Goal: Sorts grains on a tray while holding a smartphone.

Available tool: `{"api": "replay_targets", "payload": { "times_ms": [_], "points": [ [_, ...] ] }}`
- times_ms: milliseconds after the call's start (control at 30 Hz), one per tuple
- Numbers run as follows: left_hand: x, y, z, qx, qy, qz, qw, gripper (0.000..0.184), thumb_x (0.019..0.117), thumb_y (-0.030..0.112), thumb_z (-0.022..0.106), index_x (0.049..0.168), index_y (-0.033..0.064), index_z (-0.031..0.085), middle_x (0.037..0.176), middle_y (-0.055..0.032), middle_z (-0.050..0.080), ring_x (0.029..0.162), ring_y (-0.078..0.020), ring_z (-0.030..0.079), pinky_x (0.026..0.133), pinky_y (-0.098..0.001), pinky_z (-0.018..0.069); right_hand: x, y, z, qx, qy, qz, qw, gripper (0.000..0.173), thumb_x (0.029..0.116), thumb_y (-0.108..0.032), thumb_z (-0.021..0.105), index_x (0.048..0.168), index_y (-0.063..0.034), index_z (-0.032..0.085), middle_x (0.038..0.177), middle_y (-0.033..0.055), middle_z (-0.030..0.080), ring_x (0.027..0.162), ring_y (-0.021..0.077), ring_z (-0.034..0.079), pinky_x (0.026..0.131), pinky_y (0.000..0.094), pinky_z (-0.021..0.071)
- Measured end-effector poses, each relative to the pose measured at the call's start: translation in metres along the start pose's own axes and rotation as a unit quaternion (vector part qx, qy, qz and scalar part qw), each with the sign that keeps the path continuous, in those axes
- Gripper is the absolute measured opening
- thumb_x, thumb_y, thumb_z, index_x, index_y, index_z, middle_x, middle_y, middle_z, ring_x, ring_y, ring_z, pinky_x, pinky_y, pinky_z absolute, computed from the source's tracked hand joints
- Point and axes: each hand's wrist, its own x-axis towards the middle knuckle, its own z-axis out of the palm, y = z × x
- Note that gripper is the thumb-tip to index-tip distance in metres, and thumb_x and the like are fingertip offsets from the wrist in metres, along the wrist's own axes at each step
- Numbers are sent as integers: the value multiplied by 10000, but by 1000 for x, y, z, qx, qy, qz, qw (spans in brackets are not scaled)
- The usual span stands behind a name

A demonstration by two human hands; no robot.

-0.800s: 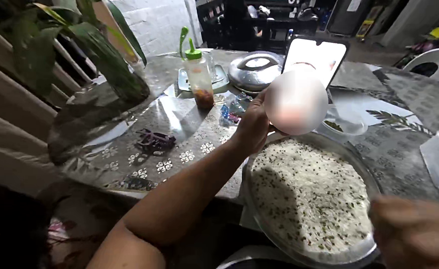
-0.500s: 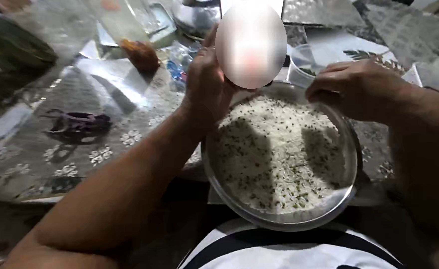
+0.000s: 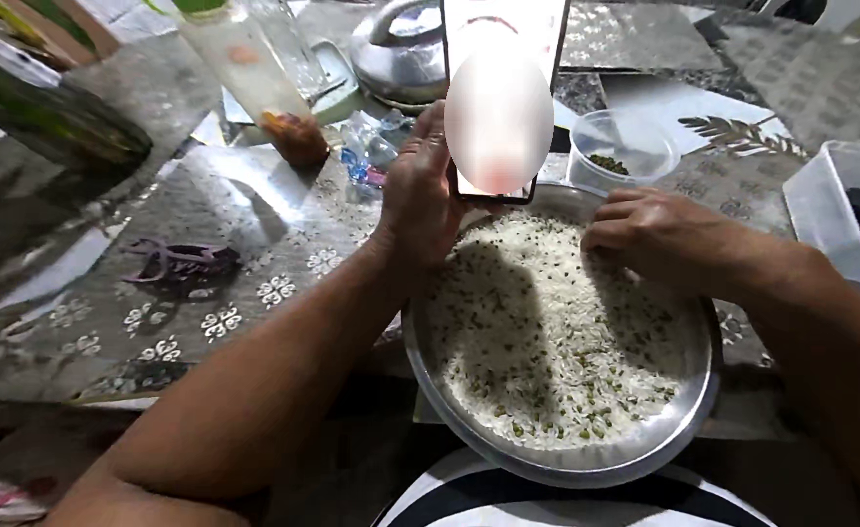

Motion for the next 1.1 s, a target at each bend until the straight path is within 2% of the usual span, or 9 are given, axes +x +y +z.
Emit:
{"api": "replay_targets", "payload": {
  "times_ms": [67,167,367,467,633,767,867,1000,1100],
  "points": [
    [0,0,0,0,-1,0,1000,352,1138,315,219,1278,164,504,1072,-73,716,881,-221,742,652,-377,638,-2,-3,-6,0,13,-5,1000,122,917,-57,638,828,-99,709,798,61,671,815,272,660,744,446,537],
    [-1,0,2,7,6,-3,1000,356,1138,315,223,1277,157,510,1068,-76,706,882,-220,735,662,-385,636,-5,-10,-11,16,33,-9,999,140,930,-114,623,842,-116,731,816,28,691,820,239,656,742,420,532],
    [-1,1,4,20,14,-3,1000,341,1139,305,247,1261,139,519,1038,-56,705,855,-194,731,655,-362,633,-6,-19,-8,26,46,-31,998,280,940,-54,536,998,-143,795,854,13,739,807,220,680,714,432,524],
    [-1,0,4,9,4,0,1000,346,1139,302,238,1250,138,522,1041,-72,710,837,-200,734,634,-353,630,-5,-22,-11,26,51,-38,998,295,954,-77,521,1068,-140,786,801,3,702,759,199,644,701,402,506],
    [0,0,3,1,-4,-4,1000,344,1140,299,242,1288,145,512,1067,-86,708,859,-224,739,648,-378,637,-6,-21,-15,16,54,-37,998,225,970,-177,534,984,-118,750,751,-12,677,720,177,632,679,370,507],
    [0,0,3,-3,-6,-7,1000,343,1141,292,235,1273,145,514,1069,-84,708,861,-218,738,645,-372,635,-9,-7,-22,13,55,11,998,213,971,-158,538,973,-106,745,789,27,691,757,216,654,717,405,535],
    [1,0,3,-6,-6,-8,1000,348,1141,296,234,1268,141,518,1035,-82,718,825,-205,741,635,-352,634,-9,2,-30,6,95,61,994,232,987,-70,527,1032,-52,754,865,127,719,806,313,682,751,493,545],
    [1,-1,3,-11,-10,-13,1000,353,1140,305,233,1279,144,515,1032,-88,718,821,-208,740,626,-357,631,-6,21,-26,-34,166,139,976,231,1032,-46,515,1088,-7,735,969,210,737,919,427,689,837,560,525],
    [1,-2,3,-6,-10,-13,1000,338,1140,301,243,1266,151,519,1050,-77,712,846,-206,740,639,-358,632,-6,39,-15,-47,154,188,969,243,1048,-48,496,1123,-15,725,1006,228,733,958,468,676,860,619,487]
  ]
}}
